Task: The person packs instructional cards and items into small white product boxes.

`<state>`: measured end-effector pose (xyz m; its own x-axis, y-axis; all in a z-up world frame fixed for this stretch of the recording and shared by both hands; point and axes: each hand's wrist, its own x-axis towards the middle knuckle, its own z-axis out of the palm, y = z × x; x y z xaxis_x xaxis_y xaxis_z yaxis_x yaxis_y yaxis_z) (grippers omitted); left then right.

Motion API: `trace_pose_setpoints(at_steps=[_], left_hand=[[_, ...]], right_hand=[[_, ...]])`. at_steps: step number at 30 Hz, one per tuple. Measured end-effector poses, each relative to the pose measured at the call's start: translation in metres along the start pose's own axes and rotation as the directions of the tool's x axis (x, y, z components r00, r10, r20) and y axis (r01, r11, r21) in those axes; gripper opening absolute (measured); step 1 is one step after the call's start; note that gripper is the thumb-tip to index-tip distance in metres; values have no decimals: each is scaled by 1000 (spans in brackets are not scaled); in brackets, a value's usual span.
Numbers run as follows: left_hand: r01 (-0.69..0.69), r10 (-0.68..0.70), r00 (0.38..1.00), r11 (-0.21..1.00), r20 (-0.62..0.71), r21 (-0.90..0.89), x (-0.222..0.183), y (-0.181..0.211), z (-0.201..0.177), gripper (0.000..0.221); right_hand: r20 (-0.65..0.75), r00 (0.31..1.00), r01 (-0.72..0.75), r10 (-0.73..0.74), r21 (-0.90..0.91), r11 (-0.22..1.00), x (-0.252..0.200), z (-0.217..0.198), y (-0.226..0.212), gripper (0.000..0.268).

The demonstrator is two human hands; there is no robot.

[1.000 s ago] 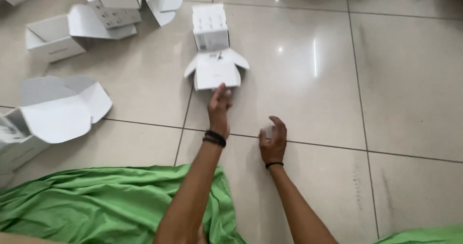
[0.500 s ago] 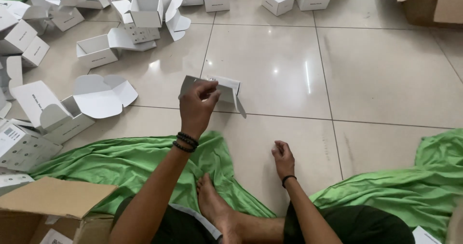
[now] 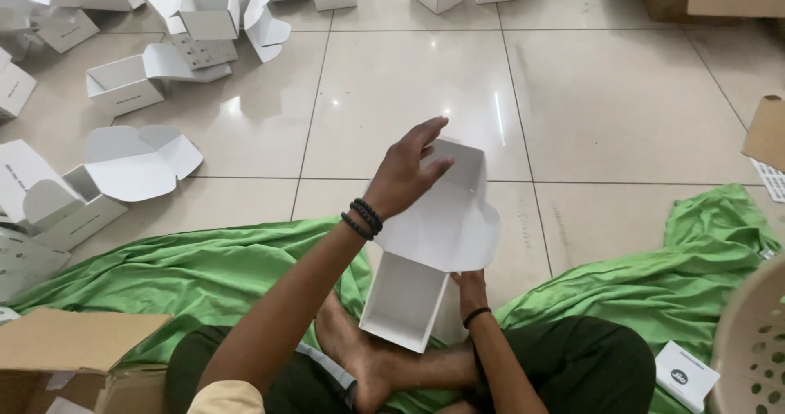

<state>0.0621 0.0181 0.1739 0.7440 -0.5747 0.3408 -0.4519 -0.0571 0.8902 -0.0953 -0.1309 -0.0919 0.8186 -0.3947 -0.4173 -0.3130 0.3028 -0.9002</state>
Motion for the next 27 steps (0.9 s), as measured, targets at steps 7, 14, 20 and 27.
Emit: trace_pose_setpoints(at_steps=[7,14,20,27], left_hand=[[51,6,995,822,-98,568,-109,-89,38,60],[642,-646,734,761,-210,-94,-164,-181,85,56],[635,-682,686,732,-254,-249,-148,-161,100,53],[431,-422,796,899,-435,-84,-207,-77,14,59]], right_hand=[[-140,984,-58,109,324,944,-13,-15,-34,63],[-28,990,138,-135,233,963,-5,4,-34,65],[-64,910,397,-409,-148,906,-20,-3,-42,63],[118,617,678,-778,-581,450,-76,47,-102,51]])
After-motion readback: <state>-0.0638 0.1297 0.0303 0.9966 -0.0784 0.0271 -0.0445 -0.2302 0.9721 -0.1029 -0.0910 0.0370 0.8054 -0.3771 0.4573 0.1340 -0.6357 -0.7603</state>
